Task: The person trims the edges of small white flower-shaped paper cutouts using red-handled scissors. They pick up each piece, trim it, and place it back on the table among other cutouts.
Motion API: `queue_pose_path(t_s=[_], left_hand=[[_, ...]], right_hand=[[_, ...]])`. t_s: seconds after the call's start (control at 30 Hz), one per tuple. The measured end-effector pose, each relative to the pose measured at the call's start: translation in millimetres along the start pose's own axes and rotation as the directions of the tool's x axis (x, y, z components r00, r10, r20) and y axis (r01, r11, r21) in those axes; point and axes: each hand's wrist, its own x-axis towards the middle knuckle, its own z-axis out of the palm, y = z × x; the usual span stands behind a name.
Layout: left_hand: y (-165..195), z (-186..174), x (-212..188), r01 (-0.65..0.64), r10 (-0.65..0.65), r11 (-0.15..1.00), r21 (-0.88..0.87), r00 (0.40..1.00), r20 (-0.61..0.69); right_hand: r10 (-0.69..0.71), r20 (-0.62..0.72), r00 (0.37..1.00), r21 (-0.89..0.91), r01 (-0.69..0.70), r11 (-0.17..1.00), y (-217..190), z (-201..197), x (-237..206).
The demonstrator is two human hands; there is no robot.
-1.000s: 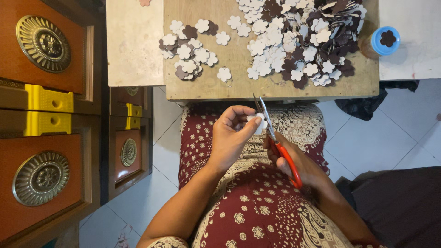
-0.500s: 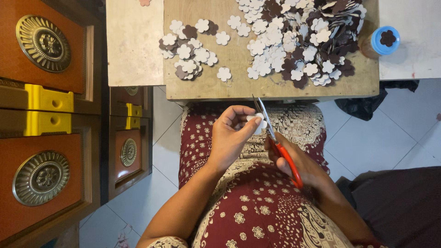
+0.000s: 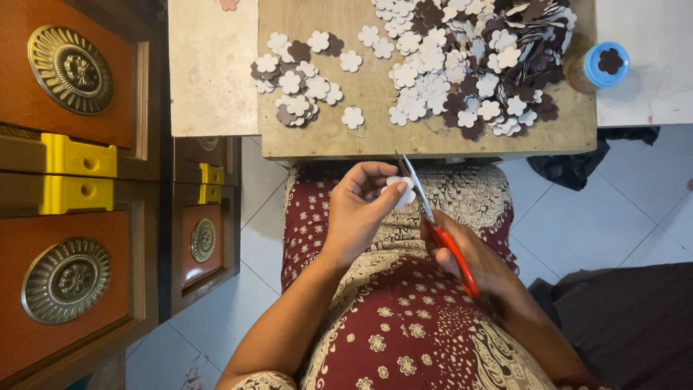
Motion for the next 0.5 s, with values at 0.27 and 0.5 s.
queue_pose_path(t_s=[0.27,0.5], left_hand=[[0,-2,3,-0.012,0.013,1.000,-0.018,1.000,0.010],[-1,-4,7,-0.046,0.044,0.996,-0.080,0.998,-0.037]], right_hand=[[-0.027,0.019,0.999,0.062,0.025,0.998,10,0,-1],[0.024,0.052,0.998,0.109,-0.029,0.994,17,2,1]])
